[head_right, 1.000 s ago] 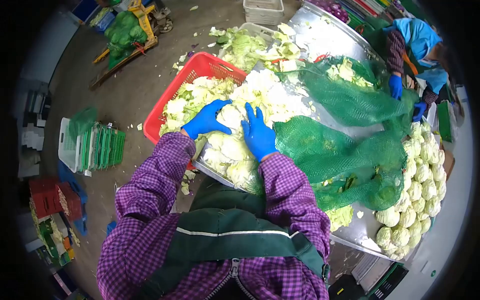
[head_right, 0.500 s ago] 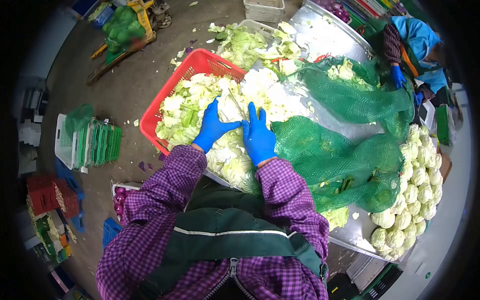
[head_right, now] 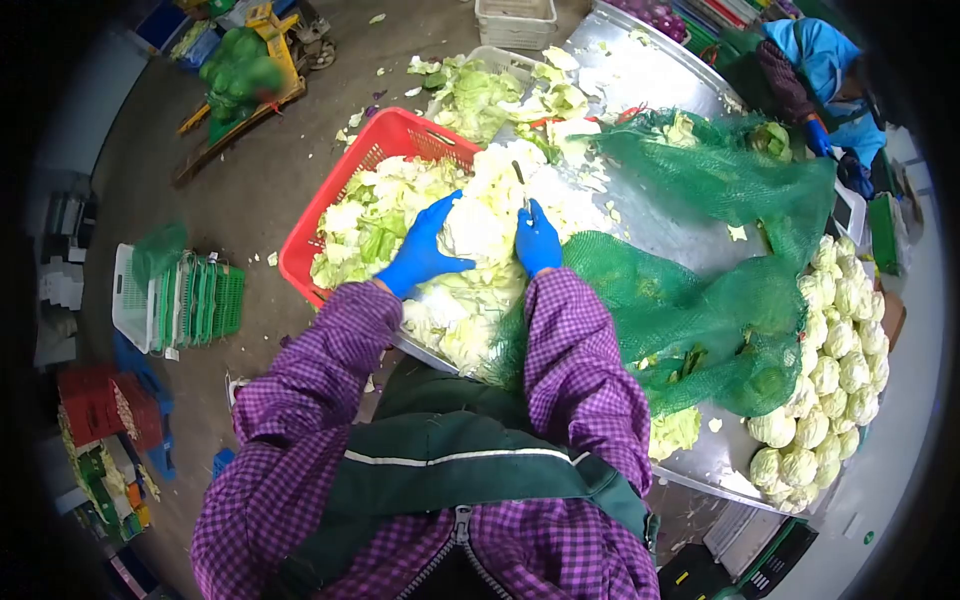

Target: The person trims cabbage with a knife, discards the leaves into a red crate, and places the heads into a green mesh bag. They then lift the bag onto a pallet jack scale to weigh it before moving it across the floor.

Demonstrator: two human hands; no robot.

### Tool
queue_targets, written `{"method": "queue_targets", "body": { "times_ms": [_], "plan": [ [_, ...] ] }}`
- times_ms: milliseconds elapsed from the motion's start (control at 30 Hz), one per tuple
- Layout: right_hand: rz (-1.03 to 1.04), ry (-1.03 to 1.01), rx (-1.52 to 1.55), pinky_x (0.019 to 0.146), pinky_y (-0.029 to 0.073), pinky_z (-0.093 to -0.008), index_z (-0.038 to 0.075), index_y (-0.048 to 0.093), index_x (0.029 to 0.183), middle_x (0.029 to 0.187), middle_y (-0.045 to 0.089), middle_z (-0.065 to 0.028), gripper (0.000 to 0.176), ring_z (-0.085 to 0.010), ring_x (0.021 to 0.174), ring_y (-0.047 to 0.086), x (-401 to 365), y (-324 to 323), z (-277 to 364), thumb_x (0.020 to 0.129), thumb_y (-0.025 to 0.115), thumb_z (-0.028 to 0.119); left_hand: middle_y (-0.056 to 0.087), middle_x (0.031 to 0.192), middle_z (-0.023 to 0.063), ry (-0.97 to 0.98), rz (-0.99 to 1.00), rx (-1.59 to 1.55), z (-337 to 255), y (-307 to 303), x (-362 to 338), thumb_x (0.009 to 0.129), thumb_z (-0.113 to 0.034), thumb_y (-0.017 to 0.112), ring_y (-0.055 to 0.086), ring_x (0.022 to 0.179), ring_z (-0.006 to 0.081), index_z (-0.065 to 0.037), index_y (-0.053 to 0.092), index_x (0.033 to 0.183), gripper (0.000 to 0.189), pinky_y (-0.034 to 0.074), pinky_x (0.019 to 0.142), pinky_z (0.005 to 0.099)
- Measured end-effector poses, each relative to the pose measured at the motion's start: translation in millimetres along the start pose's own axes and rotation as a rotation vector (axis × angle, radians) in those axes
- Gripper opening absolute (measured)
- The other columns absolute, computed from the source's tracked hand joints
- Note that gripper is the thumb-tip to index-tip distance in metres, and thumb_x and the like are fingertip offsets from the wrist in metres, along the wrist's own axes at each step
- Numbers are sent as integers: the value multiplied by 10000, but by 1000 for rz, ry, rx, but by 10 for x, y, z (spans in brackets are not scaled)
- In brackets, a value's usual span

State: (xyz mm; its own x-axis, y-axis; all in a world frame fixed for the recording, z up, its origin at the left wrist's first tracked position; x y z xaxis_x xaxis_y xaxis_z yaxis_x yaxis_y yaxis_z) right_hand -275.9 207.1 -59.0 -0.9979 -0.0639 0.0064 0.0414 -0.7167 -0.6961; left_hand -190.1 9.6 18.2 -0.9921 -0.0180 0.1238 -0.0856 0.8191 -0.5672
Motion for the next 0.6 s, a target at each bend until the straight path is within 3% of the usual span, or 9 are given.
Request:
{"method": "queue_targets", "body": {
  "times_ms": [67, 100, 133, 200, 233, 267, 333, 467, 600],
  "plan": [
    [132, 203, 330, 708, 491, -320, 18, 460, 1287, 882, 654, -124, 467, -188, 740, 612, -275, -97, 66, 920, 471, 306, 387, 1346, 165, 196, 205, 105, -193, -28, 115, 563, -340, 837, 385, 1213, 332, -156, 279, 1415, 1036, 311, 1026, 409],
    [296, 430, 514, 680, 493, -298, 21, 414, 1326, 847, 643, -88, 507, -131, 726, 582, -478, -3, -19, 913, 507, 301, 420, 1295, 193, 217, 203, 239, -286, -90, 133, 534, -360, 837, 417, 1164, 362, -137, 259, 1423, 1083, 333, 1011, 409],
    [299, 437, 511, 680, 493, -298, 21, 414, 1326, 847, 643, -88, 507, -131, 726, 582, -574, -16, -76, 913, 507, 301, 420, 1295, 193, 211, 208, 236, -334, -79, 92, 534, -360, 837, 417, 1164, 362, -137, 259, 1423, 1083, 333, 1011, 409],
    [270, 489, 505, 658, 504, -335, 32, 398, 1338, 887, 649, -123, 505, -196, 729, 614, -603, -70, -238, 920, 494, 299, 430, 1263, 200, -67, 266, 264, -170, 2, 89, 539, -404, 832, 417, 1154, 372, -135, 236, 1431, 1107, 338, 999, 417],
    [50, 10, 21, 654, 514, -376, 78, 348, 1375, 1057, 619, -189, 520, -286, 778, 639, -424, -218, -254, 926, 470, 310, 433, 1238, 214, -74, 210, 240, -199, 17, 46, 544, -420, 832, 422, 1144, 381, -124, 220, 1434, 1120, 351, 978, 438],
    [53, 9, 19, 654, 514, -376, 78, 348, 1375, 1057, 619, -189, 520, -286, 778, 639, -464, -394, 4, 926, 470, 310, 433, 1238, 214, -77, 208, 239, -180, 113, 11, 544, -420, 832, 422, 1144, 381, -124, 220, 1434, 1120, 351, 978, 438],
    [74, -150, -17, 695, 519, -404, 148, 275, 1414, 1284, 475, -227, 548, -361, 857, 628, -552, -741, 695, 928, 438, 343, 411, 1263, 228, -67, -66, 142, -139, 59, -23, 540, -407, 840, 425, 1146, 382, -97, 210, 1433, 1136, 359, 966, 460],
    [277, -319, -195, 713, 521, -426, 209, 239, 1428, 1404, 327, -220, 566, -389, 847, 626, -672, -543, 1163, 921, 422, 382, 481, 1215, 222, -186, -323, -116, 67, 75, -136, 537, -353, 854, 452, 1132, 352, -24, 266, 1393, 1090, 380, 956, 429],
    [334, -326, -347, 711, 516, -439, 192, 327, 1385, 1315, 427, -221, 512, -392, 818, 629, -562, -326, 1211, 917, 442, 367, 504, 1201, 197, -160, -345, 1, -29, 103, -189, 498, -298, 868, 466, 1105, 339, -19, 336, 1356, 1047, 387, 946, 420]
  ]
}}
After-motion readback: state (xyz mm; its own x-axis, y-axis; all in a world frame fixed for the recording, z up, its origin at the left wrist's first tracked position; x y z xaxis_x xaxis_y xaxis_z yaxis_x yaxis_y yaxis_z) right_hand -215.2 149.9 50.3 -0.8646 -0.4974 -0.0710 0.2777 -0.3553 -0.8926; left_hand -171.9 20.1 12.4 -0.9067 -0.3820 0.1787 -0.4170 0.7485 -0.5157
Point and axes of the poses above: each hand's wrist, its own x-axis towards the middle knuckle, its own y-axis out of the palm, z = x × y, the point moved 10 cm from there along x, towards the middle knuckle
